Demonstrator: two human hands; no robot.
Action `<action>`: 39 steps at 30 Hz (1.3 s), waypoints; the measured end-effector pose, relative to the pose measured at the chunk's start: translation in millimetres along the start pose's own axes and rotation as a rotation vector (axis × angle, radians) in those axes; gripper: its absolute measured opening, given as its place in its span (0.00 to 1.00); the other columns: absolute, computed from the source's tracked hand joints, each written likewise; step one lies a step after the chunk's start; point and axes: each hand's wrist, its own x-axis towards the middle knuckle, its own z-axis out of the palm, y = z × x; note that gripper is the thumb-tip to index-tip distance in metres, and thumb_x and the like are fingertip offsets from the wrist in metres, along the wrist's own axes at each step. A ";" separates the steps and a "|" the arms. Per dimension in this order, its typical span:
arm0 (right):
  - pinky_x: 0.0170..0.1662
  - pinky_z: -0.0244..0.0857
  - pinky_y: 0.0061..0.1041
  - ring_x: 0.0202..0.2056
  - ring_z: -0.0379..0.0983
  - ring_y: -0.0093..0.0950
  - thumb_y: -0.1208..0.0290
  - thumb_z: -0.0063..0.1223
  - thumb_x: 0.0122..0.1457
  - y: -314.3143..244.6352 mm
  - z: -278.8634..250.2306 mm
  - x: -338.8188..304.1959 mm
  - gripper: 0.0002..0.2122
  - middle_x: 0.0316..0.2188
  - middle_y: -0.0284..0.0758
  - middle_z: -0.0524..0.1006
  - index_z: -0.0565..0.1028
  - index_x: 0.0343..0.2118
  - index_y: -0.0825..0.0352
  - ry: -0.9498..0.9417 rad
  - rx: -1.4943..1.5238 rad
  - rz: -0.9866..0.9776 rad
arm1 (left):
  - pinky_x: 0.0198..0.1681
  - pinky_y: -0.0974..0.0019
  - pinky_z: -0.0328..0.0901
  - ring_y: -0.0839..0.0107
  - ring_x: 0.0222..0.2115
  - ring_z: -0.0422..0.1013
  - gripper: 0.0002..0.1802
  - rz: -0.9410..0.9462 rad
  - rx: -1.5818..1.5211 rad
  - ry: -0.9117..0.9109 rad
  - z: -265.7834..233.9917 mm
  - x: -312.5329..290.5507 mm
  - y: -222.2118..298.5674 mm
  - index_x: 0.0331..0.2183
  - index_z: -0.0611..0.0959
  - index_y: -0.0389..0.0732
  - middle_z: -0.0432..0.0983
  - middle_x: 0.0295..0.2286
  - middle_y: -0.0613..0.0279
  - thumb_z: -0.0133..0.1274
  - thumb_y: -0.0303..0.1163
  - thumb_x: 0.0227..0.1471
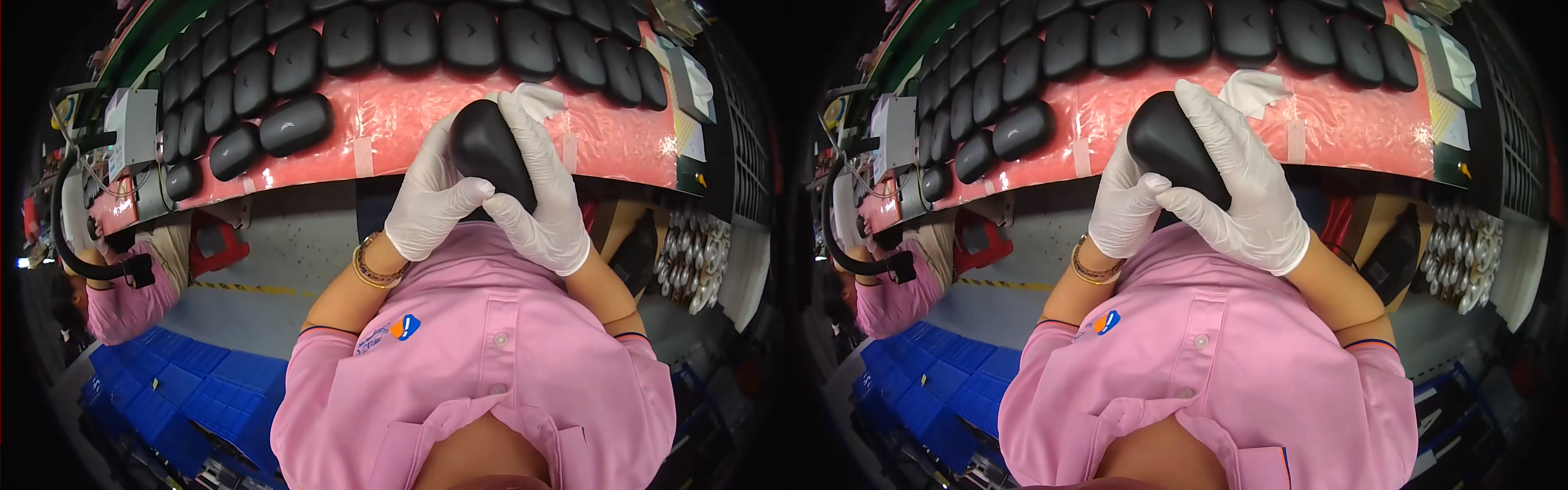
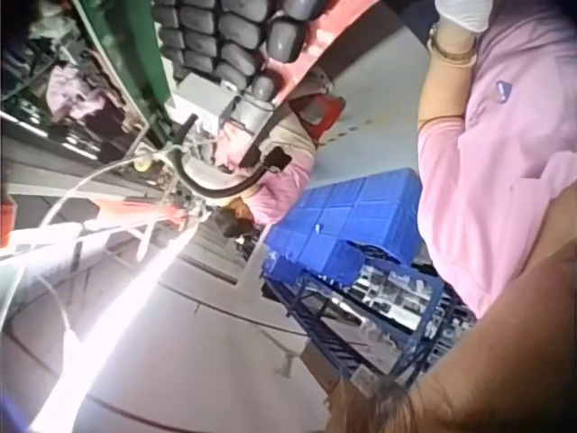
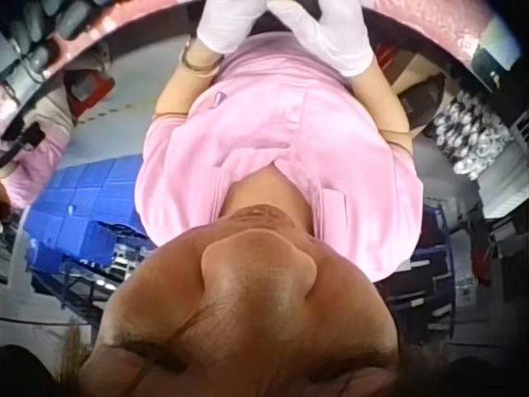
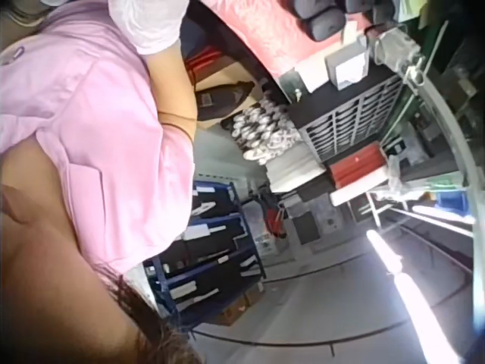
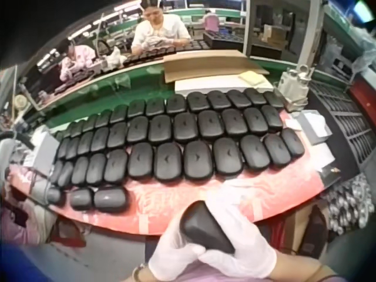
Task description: Cleaning and inspecting black wireless earphone charging cases using a cloth.
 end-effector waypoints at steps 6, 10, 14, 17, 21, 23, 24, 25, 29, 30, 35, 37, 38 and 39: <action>0.59 0.52 0.33 0.56 0.62 0.38 0.65 0.55 0.55 -2.5 -13.2 4.0 0.31 0.55 0.46 0.64 0.58 0.59 0.71 0.300 0.921 0.377 | 0.57 0.66 0.56 0.71 0.55 0.57 0.48 0.117 -0.003 -0.088 -3.1 -0.4 -10.7 0.57 0.58 0.41 0.59 0.53 0.62 0.67 0.28 0.38; 0.59 0.50 0.35 0.57 0.59 0.45 0.64 0.57 0.53 6.8 -17.4 2.5 0.30 0.57 0.49 0.61 0.62 0.57 0.70 -0.092 -0.031 -0.080 | 0.58 0.63 0.54 0.68 0.55 0.57 0.50 0.111 0.038 -0.051 4.6 -0.3 -10.3 0.58 0.56 0.42 0.58 0.54 0.61 0.68 0.28 0.37; 0.57 0.52 0.35 0.51 0.65 0.44 0.72 0.56 0.49 1.6 -14.1 0.9 0.29 0.52 0.50 0.66 0.64 0.55 0.73 -0.029 0.004 -0.076 | 0.58 0.63 0.54 0.68 0.56 0.56 0.50 0.112 0.019 -0.052 6.6 -3.5 -9.0 0.58 0.55 0.40 0.58 0.54 0.60 0.67 0.27 0.37; 0.57 0.54 0.32 0.47 0.69 0.35 0.66 0.52 0.58 9.0 -17.1 -0.2 0.23 0.44 0.43 0.74 0.66 0.52 0.76 0.169 0.050 -0.013 | 0.57 0.64 0.55 0.69 0.55 0.58 0.50 0.157 -0.002 -0.049 4.0 -2.1 -14.0 0.58 0.56 0.39 0.59 0.54 0.60 0.67 0.26 0.37; 0.41 0.67 0.18 0.37 0.73 0.20 0.69 0.39 0.65 5.3 -28.3 4.8 0.15 0.36 0.35 0.77 0.72 0.45 0.74 0.299 0.218 0.102 | 0.55 0.61 0.59 0.63 0.51 0.64 0.47 -0.104 -0.063 -0.213 -3.9 3.7 -5.4 0.58 0.58 0.38 0.64 0.51 0.57 0.65 0.31 0.40; 0.42 0.66 0.23 0.34 0.73 0.25 0.73 0.45 0.62 9.6 -25.6 7.3 0.12 0.33 0.37 0.77 0.72 0.44 0.74 0.194 0.194 0.028 | 0.45 0.48 0.69 0.47 0.46 0.69 0.46 -0.259 -0.249 -0.371 1.0 2.5 -3.2 0.58 0.57 0.36 0.64 0.51 0.44 0.47 0.60 0.49; 0.42 0.65 0.25 0.33 0.74 0.28 0.76 0.47 0.60 17.8 -25.8 9.6 0.11 0.32 0.38 0.77 0.72 0.44 0.74 0.120 0.043 -0.119 | 0.40 0.44 0.71 0.43 0.44 0.70 0.49 -0.226 -0.349 -0.384 0.9 2.2 -5.5 0.57 0.57 0.36 0.65 0.50 0.40 0.38 0.68 0.50; 0.52 0.61 0.29 0.47 0.69 0.33 0.75 0.47 0.59 10.3 -25.4 5.3 0.13 0.46 0.47 0.72 0.71 0.45 0.76 0.054 -0.019 -0.018 | 0.38 0.41 0.71 0.42 0.44 0.70 0.52 -0.286 -0.259 -0.308 3.8 2.5 0.5 0.56 0.59 0.35 0.66 0.48 0.37 0.28 0.73 0.48; 0.43 0.64 0.32 0.38 0.69 0.35 0.72 0.67 0.37 9.8 -23.4 -0.3 0.19 0.36 0.37 0.71 0.74 0.35 0.68 0.261 -0.233 -0.323 | 0.41 0.45 0.71 0.52 0.44 0.71 0.47 -0.243 -0.261 0.031 7.7 2.0 4.9 0.53 0.64 0.33 0.71 0.45 0.44 0.29 0.68 0.52; 0.39 0.63 0.31 0.34 0.68 0.34 0.69 0.69 0.36 0.8 -25.8 -6.1 0.21 0.33 0.33 0.70 0.74 0.36 0.64 0.080 -0.413 -0.353 | 0.46 0.52 0.70 0.60 0.45 0.71 0.46 -0.190 -0.239 -0.077 1.9 2.1 6.0 0.52 0.67 0.35 0.72 0.44 0.49 0.31 0.68 0.52; 0.38 0.62 0.28 0.32 0.67 0.30 0.74 0.68 0.37 3.4 3.6 -20.9 0.19 0.33 0.28 0.71 0.75 0.36 0.60 0.105 -0.438 -0.355 | 0.46 0.64 0.68 0.70 0.42 0.71 0.47 0.040 0.002 0.066 12.4 1.4 -1.3 0.50 0.71 0.38 0.73 0.43 0.59 0.33 0.71 0.48; 0.37 0.62 0.26 0.32 0.67 0.29 0.81 0.66 0.37 -0.8 3.6 -19.1 0.18 0.30 0.27 0.72 0.75 0.34 0.60 0.120 -0.420 -0.316 | 0.46 0.65 0.67 0.71 0.42 0.70 0.47 0.076 0.066 0.066 14.5 -1.1 2.3 0.50 0.70 0.37 0.72 0.43 0.60 0.34 0.72 0.48; 0.37 0.62 0.26 0.32 0.67 0.29 0.81 0.66 0.37 -2.4 4.1 -18.8 0.18 0.30 0.27 0.72 0.75 0.34 0.60 0.119 -0.420 -0.317 | 0.47 0.66 0.67 0.72 0.42 0.70 0.48 0.109 0.131 0.065 14.8 -2.6 3.6 0.50 0.70 0.37 0.72 0.43 0.61 0.34 0.72 0.47; 0.37 0.62 0.26 0.32 0.67 0.28 0.82 0.65 0.38 -3.6 4.8 -17.9 0.17 0.30 0.29 0.72 0.75 0.33 0.62 0.112 -0.401 -0.304 | 0.47 0.66 0.67 0.72 0.42 0.70 0.48 0.112 0.131 0.065 14.3 -4.3 4.3 0.50 0.70 0.37 0.72 0.43 0.61 0.34 0.72 0.47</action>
